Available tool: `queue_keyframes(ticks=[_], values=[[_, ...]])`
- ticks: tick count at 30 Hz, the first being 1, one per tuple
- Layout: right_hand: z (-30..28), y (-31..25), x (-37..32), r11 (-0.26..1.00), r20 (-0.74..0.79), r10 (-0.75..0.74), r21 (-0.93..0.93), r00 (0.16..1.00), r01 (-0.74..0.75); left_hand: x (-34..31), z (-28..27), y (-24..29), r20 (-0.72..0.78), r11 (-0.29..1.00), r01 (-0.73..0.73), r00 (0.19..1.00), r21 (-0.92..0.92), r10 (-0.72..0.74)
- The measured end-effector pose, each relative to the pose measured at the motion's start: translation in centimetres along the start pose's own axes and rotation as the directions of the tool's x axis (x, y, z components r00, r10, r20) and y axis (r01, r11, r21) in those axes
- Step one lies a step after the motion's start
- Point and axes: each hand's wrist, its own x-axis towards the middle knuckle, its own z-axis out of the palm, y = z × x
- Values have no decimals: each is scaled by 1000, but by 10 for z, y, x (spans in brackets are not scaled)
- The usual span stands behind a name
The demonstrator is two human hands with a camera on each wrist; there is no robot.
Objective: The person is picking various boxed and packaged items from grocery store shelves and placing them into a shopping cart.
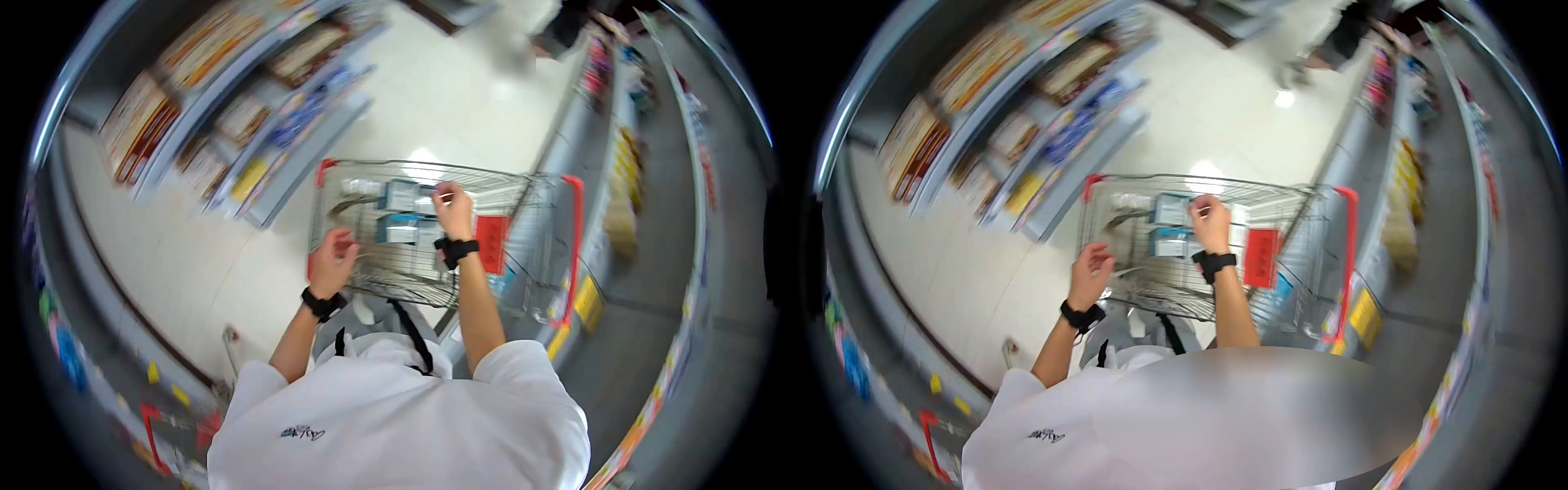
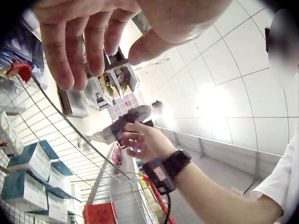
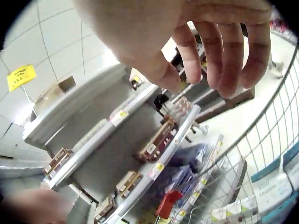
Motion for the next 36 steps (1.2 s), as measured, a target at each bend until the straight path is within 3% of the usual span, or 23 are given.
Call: queue_keyframes(ticks=[1,3,4,7,10,12,14,15,17,21,22,27,30,32,34,36], values=[[-25,-6,-17,1000,-60,0,7,998,0,-4,5,9,41,999,2,999,44,-3],[-79,-27,-53,1000,-193,25,16,981,-22,-7,18,6,193,995,58,980,-82,-42],[-102,-36,-72,999,-245,43,31,969,-37,-9,24,10,239,989,35,971,-143,0],[-163,-46,-127,997,-427,62,-11,902,-73,-17,46,23,387,997,-19,921,-81,49],[-219,-72,-191,990,-563,127,24,817,-137,-14,82,2,526,991,-85,841,-100,125],[-250,-85,-240,988,-672,111,-5,732,-154,-30,107,33,659,993,-19,747,-115,91],[-274,-113,-287,983,-770,79,-46,633,-179,-44,126,49,757,992,-56,643,-111,121],[-294,-90,-311,975,-807,98,-41,582,-220,-52,161,45,801,994,-64,588,-91,112],[-321,-95,-365,964,-866,109,-28,487,-266,-75,196,60,868,993,-77,483,-87,114],[-366,-121,-451,922,-943,-31,-155,331,-354,-114,261,72,946,984,-68,273,-165,177],[-377,-141,-468,886,-943,-54,-196,328,-419,-124,270,81,951,979,-72,232,-191,203],[-438,-213,-548,821,-917,-202,-350,345,-451,-198,324,89,982,984,-16,61,-176,177],[-473,-239,-579,879,-924,-271,-352,270,-323,-243,341,96,989,987,-50,-16,-150,149],[-500,-258,-585,889,-932,-259,-333,254,-315,-262,347,93,988,987,-37,-22,-156,156],[-534,-273,-582,853,-919,-224,-346,326,-390,-277,352,94,976,980,0,-88,-200,200],[-560,-292,-558,854,-902,-216,-361,375,-376,-287,358,95,979,982,11,-77,-188,188]])
